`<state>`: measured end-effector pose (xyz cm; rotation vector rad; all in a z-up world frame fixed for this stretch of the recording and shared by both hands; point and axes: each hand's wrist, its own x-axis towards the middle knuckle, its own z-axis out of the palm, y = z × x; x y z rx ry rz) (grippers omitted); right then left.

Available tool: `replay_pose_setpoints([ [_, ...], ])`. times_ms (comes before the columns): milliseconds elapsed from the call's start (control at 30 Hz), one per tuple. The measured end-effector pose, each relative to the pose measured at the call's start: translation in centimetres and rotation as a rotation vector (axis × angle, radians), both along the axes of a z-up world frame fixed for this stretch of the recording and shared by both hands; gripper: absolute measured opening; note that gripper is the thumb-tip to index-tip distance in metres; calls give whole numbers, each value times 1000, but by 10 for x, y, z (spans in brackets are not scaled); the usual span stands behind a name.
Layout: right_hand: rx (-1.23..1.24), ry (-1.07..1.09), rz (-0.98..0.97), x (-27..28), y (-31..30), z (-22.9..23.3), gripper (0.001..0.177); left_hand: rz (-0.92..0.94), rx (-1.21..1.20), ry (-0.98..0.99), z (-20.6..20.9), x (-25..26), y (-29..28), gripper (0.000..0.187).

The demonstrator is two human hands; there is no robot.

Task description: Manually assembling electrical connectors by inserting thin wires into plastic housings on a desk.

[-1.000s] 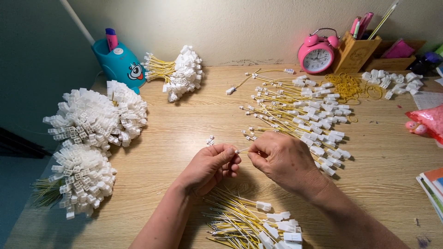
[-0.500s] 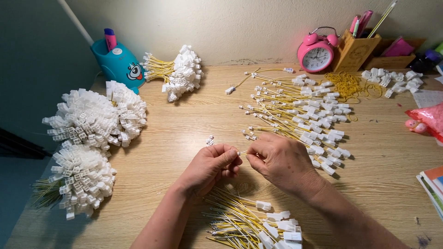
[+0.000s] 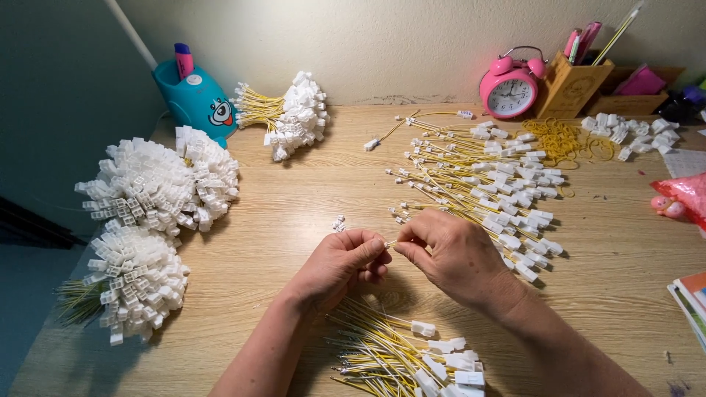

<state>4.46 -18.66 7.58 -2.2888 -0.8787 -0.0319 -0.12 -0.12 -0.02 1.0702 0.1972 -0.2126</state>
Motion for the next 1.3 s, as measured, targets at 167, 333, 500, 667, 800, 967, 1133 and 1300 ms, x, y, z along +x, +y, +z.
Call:
replay_pose_setpoints([
  [167,-51,-53,-26,4,-3,-4,7,8,-37,13,-5,0,-8,22],
  [333,-19,-56,-3,7,-9,-7,9,25,-79,20,-13,5,-9,23],
  [500,-102,-262,-82,24,-30,-32,10,50,-84,-35,-9,6,-2,33],
  [667,-269,-38,-27,-14,-40,-23,13,15,-85,-67,-8,4,-5,34],
  [800,-494,177,38,-47,-31,-13,16,-24,-83,-91,-11,4,-7,32],
  [967,-553,91,80,-49,-28,-30,19,-19,-53,-84,-6,0,-4,33],
  [1133,-633,81,79,-49,-22,-8,14,-39,-57,-31,4,0,2,31],
  [1300,-534,241,-196,-35,-35,27,8,186,-55,-115,11,6,17,22],
])
